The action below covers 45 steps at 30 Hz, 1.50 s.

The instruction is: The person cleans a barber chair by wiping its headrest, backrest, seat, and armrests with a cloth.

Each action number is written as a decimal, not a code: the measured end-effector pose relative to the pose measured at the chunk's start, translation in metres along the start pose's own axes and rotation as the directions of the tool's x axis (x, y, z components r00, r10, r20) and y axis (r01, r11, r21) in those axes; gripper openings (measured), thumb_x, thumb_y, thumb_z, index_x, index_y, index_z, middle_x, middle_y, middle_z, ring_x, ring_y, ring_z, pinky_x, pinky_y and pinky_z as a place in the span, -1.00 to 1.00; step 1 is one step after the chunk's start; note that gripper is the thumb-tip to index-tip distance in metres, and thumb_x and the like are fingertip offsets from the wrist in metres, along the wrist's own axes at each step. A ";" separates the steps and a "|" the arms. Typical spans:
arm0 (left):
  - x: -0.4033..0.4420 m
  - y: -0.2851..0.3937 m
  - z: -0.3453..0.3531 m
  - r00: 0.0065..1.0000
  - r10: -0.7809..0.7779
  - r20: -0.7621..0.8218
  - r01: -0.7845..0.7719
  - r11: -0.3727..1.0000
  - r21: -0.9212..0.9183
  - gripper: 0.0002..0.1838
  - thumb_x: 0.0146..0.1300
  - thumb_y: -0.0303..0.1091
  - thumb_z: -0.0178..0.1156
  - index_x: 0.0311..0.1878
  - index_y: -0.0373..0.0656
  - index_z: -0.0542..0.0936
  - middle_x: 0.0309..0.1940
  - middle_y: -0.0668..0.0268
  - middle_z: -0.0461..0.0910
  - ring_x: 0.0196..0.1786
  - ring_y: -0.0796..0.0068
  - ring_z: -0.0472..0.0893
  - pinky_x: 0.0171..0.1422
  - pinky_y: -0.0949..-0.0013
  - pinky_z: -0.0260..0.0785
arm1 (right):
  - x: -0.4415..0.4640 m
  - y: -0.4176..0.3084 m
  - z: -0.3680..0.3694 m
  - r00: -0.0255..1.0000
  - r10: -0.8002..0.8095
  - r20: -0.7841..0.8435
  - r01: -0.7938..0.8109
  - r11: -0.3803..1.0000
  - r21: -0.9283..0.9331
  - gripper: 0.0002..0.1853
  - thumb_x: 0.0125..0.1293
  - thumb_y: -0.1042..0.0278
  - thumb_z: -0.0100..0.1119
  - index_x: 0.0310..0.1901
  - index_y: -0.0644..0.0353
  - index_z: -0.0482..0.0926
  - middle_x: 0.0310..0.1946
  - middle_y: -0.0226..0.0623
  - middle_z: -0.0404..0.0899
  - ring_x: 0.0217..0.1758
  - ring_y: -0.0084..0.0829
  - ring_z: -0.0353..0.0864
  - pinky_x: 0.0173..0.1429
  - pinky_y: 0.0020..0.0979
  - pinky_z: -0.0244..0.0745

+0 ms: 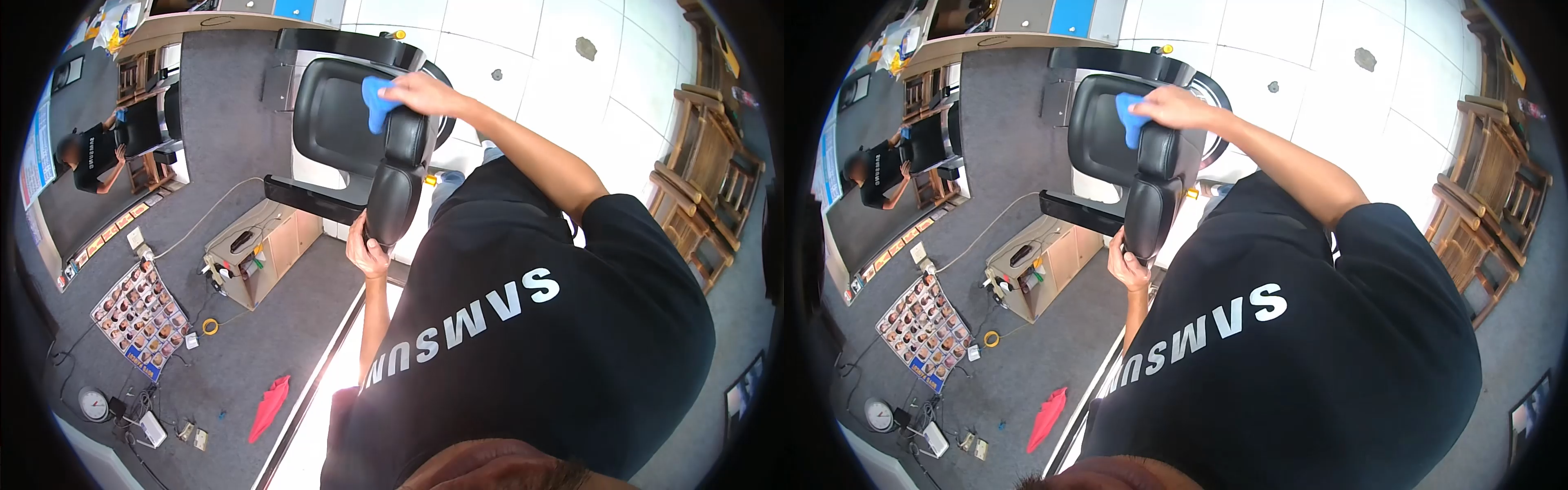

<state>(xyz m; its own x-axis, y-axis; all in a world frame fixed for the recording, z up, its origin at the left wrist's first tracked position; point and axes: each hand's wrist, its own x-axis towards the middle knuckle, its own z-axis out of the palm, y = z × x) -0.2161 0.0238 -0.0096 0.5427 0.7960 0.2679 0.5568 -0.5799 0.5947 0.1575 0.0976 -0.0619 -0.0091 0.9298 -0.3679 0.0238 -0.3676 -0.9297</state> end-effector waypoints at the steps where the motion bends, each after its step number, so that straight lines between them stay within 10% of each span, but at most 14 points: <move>1: 0.000 -0.001 -0.001 1.000 0.003 0.002 -0.003 1.000 0.003 -0.34 0.63 0.05 -0.12 0.14 -0.47 0.64 0.00 -0.11 0.75 0.04 -0.13 0.76 0.21 0.01 0.59 | -0.013 -0.002 0.014 0.957 -0.283 -0.070 0.272 0.953 -0.133 -0.48 0.49 -0.10 0.17 -0.15 0.31 0.75 -0.08 -0.13 0.76 0.05 -0.19 0.72 0.29 -0.22 0.53; 4: 0.002 -0.003 0.000 1.000 0.010 0.003 -0.010 1.000 -0.012 -0.34 0.63 0.06 -0.12 0.13 -0.47 0.64 -0.01 -0.11 0.76 0.04 -0.14 0.76 0.21 0.01 0.58 | -0.061 -0.025 0.042 0.637 -0.769 -0.044 0.661 0.575 -0.483 -0.60 0.42 0.05 0.26 -0.21 0.32 0.75 -0.05 -0.02 0.77 0.15 0.01 0.71 0.45 -0.08 0.50; 8: -0.001 -0.005 -0.001 1.000 -0.003 0.016 0.003 1.000 -0.016 -0.34 0.63 0.06 -0.12 0.13 -0.47 0.64 -0.01 -0.11 0.75 0.03 -0.14 0.76 0.21 0.00 0.58 | -0.075 0.001 0.050 0.435 -0.896 -0.091 0.729 0.409 -0.549 -0.65 0.39 0.10 0.33 -0.12 0.30 0.72 0.01 -0.10 0.74 0.33 -0.05 0.61 0.49 0.08 0.44; 13: 0.003 -0.002 0.000 1.000 0.003 0.009 -0.003 1.000 -0.024 -0.33 0.63 0.06 -0.13 0.13 -0.47 0.64 -0.01 -0.11 0.76 0.04 -0.13 0.76 0.20 0.00 0.59 | -0.054 0.058 0.048 0.493 -0.806 -0.327 0.656 0.592 -0.468 -0.43 0.58 -0.06 0.06 0.27 0.35 0.54 0.28 0.16 0.54 0.40 0.21 0.49 0.53 0.06 0.36; 17: 0.003 0.000 0.000 1.000 0.001 0.000 -0.001 0.999 -0.034 -0.34 0.63 0.06 -0.12 0.14 -0.47 0.64 0.00 -0.11 0.75 0.05 -0.12 0.76 0.19 0.02 0.59 | -0.034 0.061 0.049 0.444 -0.699 -0.561 0.667 0.676 -0.314 -0.42 0.66 -0.08 -0.11 0.20 0.39 0.56 0.13 0.18 0.59 0.24 0.19 0.57 0.39 -0.03 0.44; 24: 0.004 0.003 0.001 1.000 -0.006 0.005 0.006 1.000 -0.030 -0.35 0.64 0.06 -0.10 0.14 -0.46 0.64 0.00 -0.08 0.75 0.00 -0.07 0.75 0.14 0.06 0.58 | 0.008 0.089 0.024 0.835 0.003 -0.551 0.119 0.976 0.185 -0.42 0.66 -0.07 -0.08 -0.10 0.43 0.62 -0.16 0.15 0.59 -0.06 0.13 0.59 0.12 -0.06 0.43; 30: 0.001 0.001 0.004 1.000 -0.019 -0.006 0.019 1.000 -0.018 -0.33 0.62 0.10 -0.12 0.14 -0.44 0.64 -0.01 -0.04 0.74 -0.05 -0.01 0.74 0.08 0.11 0.56 | -0.049 0.026 0.054 0.650 -0.370 -0.664 0.418 0.904 -0.095 -0.57 0.64 0.10 0.06 0.06 0.37 0.67 0.17 0.15 0.63 0.50 0.18 0.44 0.62 -0.11 0.26; 35: 0.003 0.002 0.001 0.999 -0.036 0.020 0.037 0.998 -0.042 -0.32 0.62 0.14 -0.06 0.15 -0.42 0.63 0.00 -0.04 0.73 -0.01 -0.02 0.73 0.11 0.08 0.55 | -0.088 0.025 0.063 0.526 -0.796 -0.298 0.564 0.589 -0.579 -0.51 0.65 0.04 0.02 0.19 0.39 0.60 0.28 0.14 0.57 0.56 0.18 0.35 0.67 -0.01 0.20; 39: 0.005 0.001 0.001 0.999 -0.037 0.031 0.039 0.998 -0.057 -0.32 0.61 0.15 -0.05 0.15 -0.43 0.62 -0.03 -0.03 0.71 -0.04 0.01 0.70 0.07 0.11 0.53 | -0.054 0.082 0.076 0.389 -0.598 -0.700 0.456 0.786 -0.418 -0.38 0.68 -0.14 -0.15 0.33 0.34 0.44 0.17 0.20 0.62 0.41 0.26 0.47 0.49 0.05 0.38; 42: 0.006 0.004 0.001 0.999 -0.032 0.038 0.035 0.996 -0.081 -0.34 0.60 0.12 -0.03 0.15 -0.43 0.62 -0.06 -0.03 0.69 -0.07 0.03 0.69 0.06 0.12 0.52 | -0.026 0.132 0.094 0.635 -0.147 -0.758 0.147 0.987 -0.069 -0.40 0.70 -0.15 -0.22 0.22 0.34 0.49 -0.06 0.27 0.65 0.10 0.36 0.58 0.23 0.10 0.47; 45: 0.005 -0.001 0.003 0.998 -0.039 0.042 0.045 0.990 -0.131 -0.37 0.60 0.09 0.01 0.19 -0.44 0.59 -0.01 -0.06 0.66 -0.05 0.02 0.67 0.07 0.11 0.52 | -0.012 0.142 0.113 0.566 0.089 -0.820 0.098 0.980 0.174 -0.32 0.70 -0.23 -0.27 0.03 0.37 0.54 -0.20 0.32 0.63 -0.05 0.40 0.56 0.10 0.11 0.46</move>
<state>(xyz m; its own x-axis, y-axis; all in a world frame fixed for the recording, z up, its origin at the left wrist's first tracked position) -0.2124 0.0278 -0.0111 0.5463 0.8102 0.2123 0.4933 -0.5161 0.7003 0.0482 0.0320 -0.1911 0.8162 0.5078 -0.2755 -0.1514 -0.2722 -0.9502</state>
